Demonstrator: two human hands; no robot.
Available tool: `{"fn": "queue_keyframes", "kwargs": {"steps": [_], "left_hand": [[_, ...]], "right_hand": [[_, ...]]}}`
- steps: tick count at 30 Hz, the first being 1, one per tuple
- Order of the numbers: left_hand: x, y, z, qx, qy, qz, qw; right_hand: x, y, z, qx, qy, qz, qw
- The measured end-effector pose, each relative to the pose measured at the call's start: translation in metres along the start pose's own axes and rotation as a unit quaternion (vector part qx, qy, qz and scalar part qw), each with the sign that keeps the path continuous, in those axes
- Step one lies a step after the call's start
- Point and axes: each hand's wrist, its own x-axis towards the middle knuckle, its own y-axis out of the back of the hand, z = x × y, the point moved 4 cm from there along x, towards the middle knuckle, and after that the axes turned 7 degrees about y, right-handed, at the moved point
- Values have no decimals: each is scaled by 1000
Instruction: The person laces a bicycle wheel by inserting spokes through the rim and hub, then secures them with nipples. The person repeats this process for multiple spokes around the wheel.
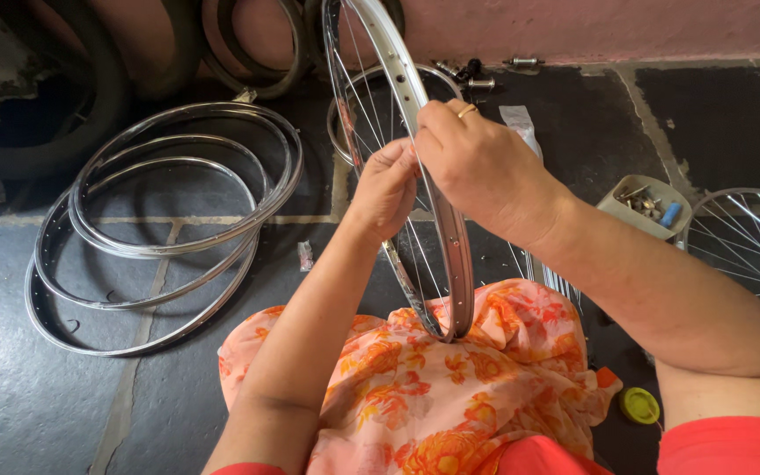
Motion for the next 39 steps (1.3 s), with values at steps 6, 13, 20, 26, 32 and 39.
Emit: {"fn": "queue_keyframes", "kwargs": {"steps": [6,13,20,26,32,39], "left_hand": [[0,1,7,10,25,-22,999],[-6,-9,8,-37,24,-16,999],[-9,-8,7,-42,29,-24,998],[-7,-4,10,14,12,-22,1000],[-2,-4,11,118,-20,-6,993],[-2,-5,3,25,-5,58,998]], "right_hand": [[-3,3,10,177,-28,71,981],[-2,7,7,238,-41,65,968],[2,3,0,128,-25,33,991],[2,-7,-5,-32,-6,-28,999],[-4,-8,0,6,-10,-3,1000],[-1,-4,7,154,-37,71,985]]}}
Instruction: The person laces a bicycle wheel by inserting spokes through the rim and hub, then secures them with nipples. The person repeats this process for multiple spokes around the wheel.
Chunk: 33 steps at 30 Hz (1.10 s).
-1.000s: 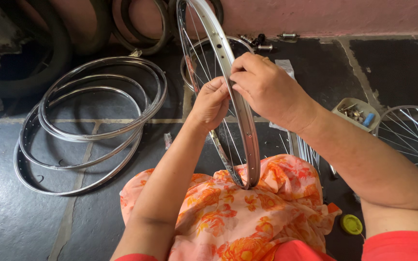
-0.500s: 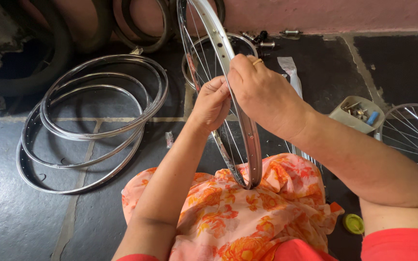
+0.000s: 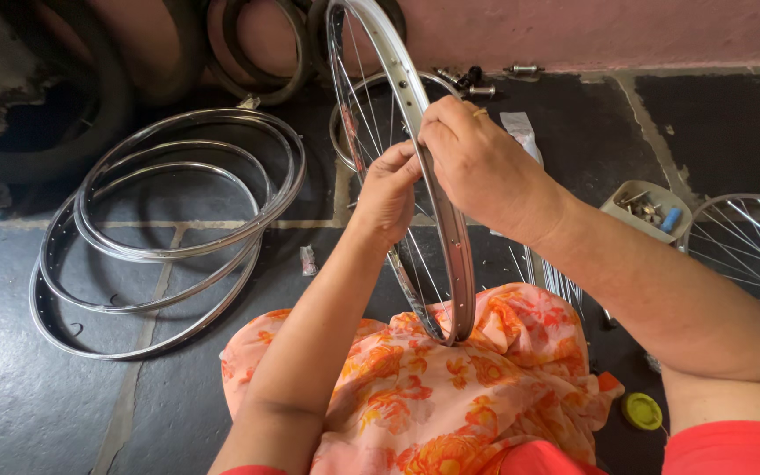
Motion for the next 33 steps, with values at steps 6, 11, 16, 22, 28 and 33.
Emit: {"fn": "queue_keyframes", "kwargs": {"steps": [6,11,16,22,28,33], "left_hand": [[-3,-3,-2,-34,-11,-23,999],[-2,0,-5,-39,-10,-8,999],[-1,1,-5,-36,-24,5,999],[-2,-3,2,10,-11,-44,999],[1,-6,7,26,-3,-36,999],[0,-2,7,-14,-16,-26,999]], "right_hand": [[-1,5,-6,-50,21,-21,998],[0,-3,-9,-146,23,-84,985],[1,-9,-11,-190,16,-98,977],[-1,-2,-1,-56,11,-25,998],[-8,3,10,83,-58,26,994],[-13,7,7,118,-79,46,989]]}}
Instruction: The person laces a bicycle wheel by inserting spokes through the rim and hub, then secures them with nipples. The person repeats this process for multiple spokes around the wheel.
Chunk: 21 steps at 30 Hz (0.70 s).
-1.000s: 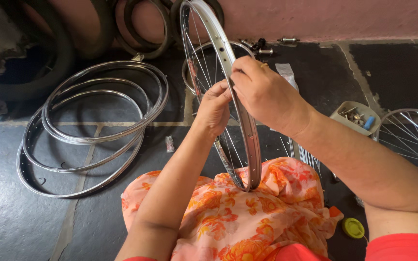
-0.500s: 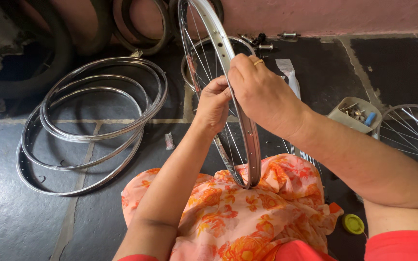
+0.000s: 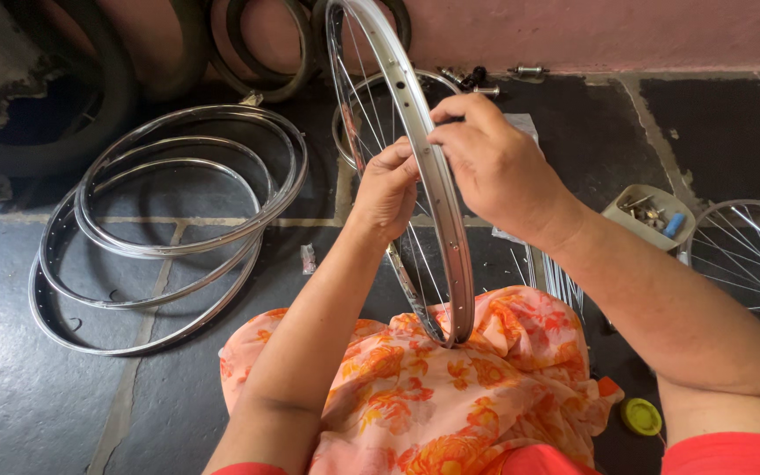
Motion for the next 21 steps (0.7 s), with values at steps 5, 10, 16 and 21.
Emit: {"fn": "queue_keyframes", "kwargs": {"steps": [5,10,16,21], "left_hand": [[0,0,-4,-48,-24,1,999],[-5,2,-4,-32,-4,-5,999],[-6,-1,-8,22,9,-25,999],[-4,-3,-14,29,15,6,999]], "right_hand": [[5,-8,-7,-38,33,-14,999],[6,-10,-9,-87,41,-14,995],[5,-12,-2,-134,18,-26,990],[3,-9,5,-123,12,-22,992]]}}
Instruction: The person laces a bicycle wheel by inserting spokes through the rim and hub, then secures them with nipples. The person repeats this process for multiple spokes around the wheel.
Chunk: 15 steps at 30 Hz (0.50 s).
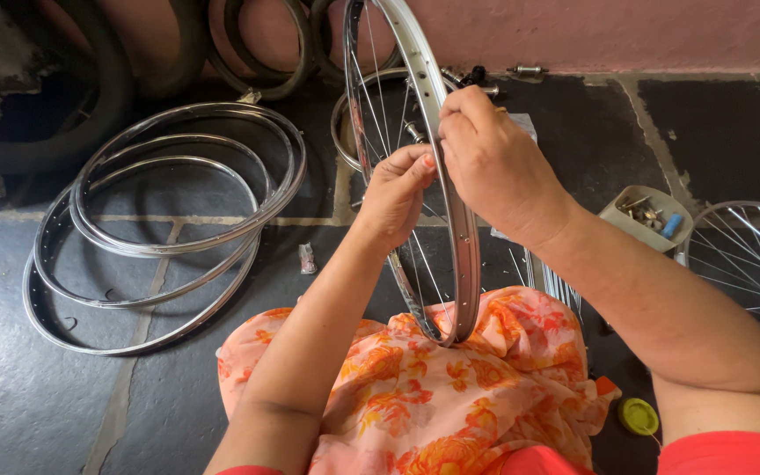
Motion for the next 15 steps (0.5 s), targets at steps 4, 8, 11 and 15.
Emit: {"fn": "queue_keyframes", "kwargs": {"steps": [4,8,11,15], "left_hand": [[-3,-2,0,39,5,6,999],[-6,-5,2,48,4,-7,999],[-9,-7,4,51,1,-13,999],[-11,-10,8,60,-4,-10,998]], "right_hand": [[-3,-4,1,-30,13,-6,999],[-14,-4,6,38,-27,37,998],[-30,-6,28,207,-142,111,961],[-79,-33,61,606,-415,273,621]]}}
